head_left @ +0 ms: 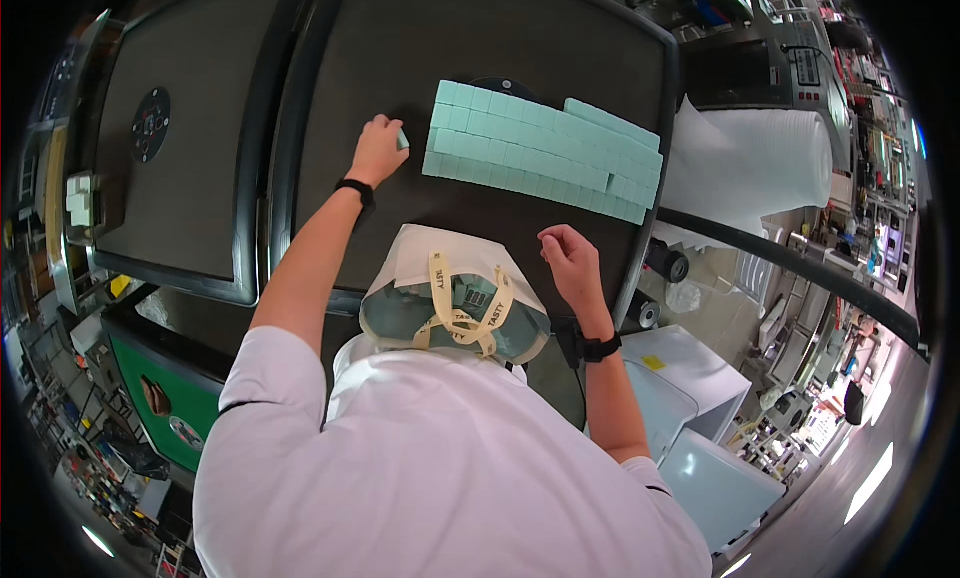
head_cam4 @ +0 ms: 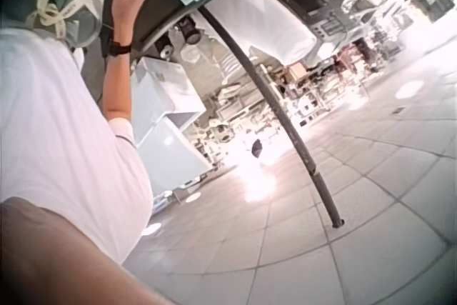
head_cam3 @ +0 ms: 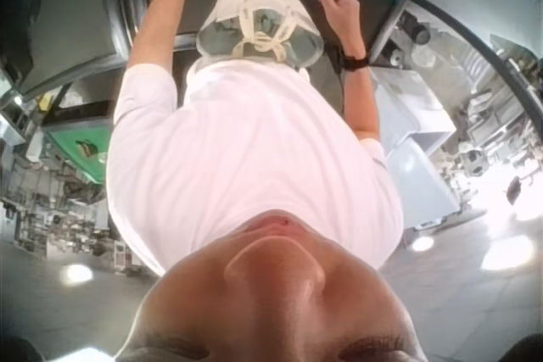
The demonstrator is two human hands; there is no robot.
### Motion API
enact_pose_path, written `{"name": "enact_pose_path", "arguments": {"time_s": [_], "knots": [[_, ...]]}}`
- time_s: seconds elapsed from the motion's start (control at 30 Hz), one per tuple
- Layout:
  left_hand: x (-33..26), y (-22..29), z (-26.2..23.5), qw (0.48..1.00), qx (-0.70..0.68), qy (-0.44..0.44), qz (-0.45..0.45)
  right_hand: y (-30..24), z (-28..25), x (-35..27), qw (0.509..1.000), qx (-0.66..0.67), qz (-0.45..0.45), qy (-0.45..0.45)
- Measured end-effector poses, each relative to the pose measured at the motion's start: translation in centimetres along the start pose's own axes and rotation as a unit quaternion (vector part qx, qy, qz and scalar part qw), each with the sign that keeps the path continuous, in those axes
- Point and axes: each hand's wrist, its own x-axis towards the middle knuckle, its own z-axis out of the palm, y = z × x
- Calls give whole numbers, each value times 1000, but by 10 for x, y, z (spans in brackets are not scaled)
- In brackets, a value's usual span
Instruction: The recorder is picking up green mahjong tiles from a table and putting them into a canvas bag held at their waist.
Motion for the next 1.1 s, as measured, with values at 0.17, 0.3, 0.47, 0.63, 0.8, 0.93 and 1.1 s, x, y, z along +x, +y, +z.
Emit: {"name": "enact_pose_path", "arguments": {"time_s": [0.17, 0.3, 0.47, 0.63, 0.8, 0.93, 1.1], "knots": [[-10, 26, -23, 959, -273, 16, -74, 19, 1, 26, 1000, -17, 4, 6], [-10, 39, -12, 971, -238, 20, -17, 26, 14, 50, 1000, -8, -6, -18], [-11, 34, 11, 939, -339, 14, -53, 33, 26, 80, 999, -43, -21, -24], [-12, 43, 10, 951, -305, -3, -46, 44, 35, 110, 990, -133, -44, -18], [-14, 62, 3, 986, -167, 11, 17, 58, 65, 149, 893, -333, -301, 37], [-11, 61, 5, 995, -77, 21, 65, 57, 82, 171, 851, -406, -331, 35], [-8, 57, 3, 995, -61, 1, 82, 65, 89, 180, 854, -398, -333, 45]]}}
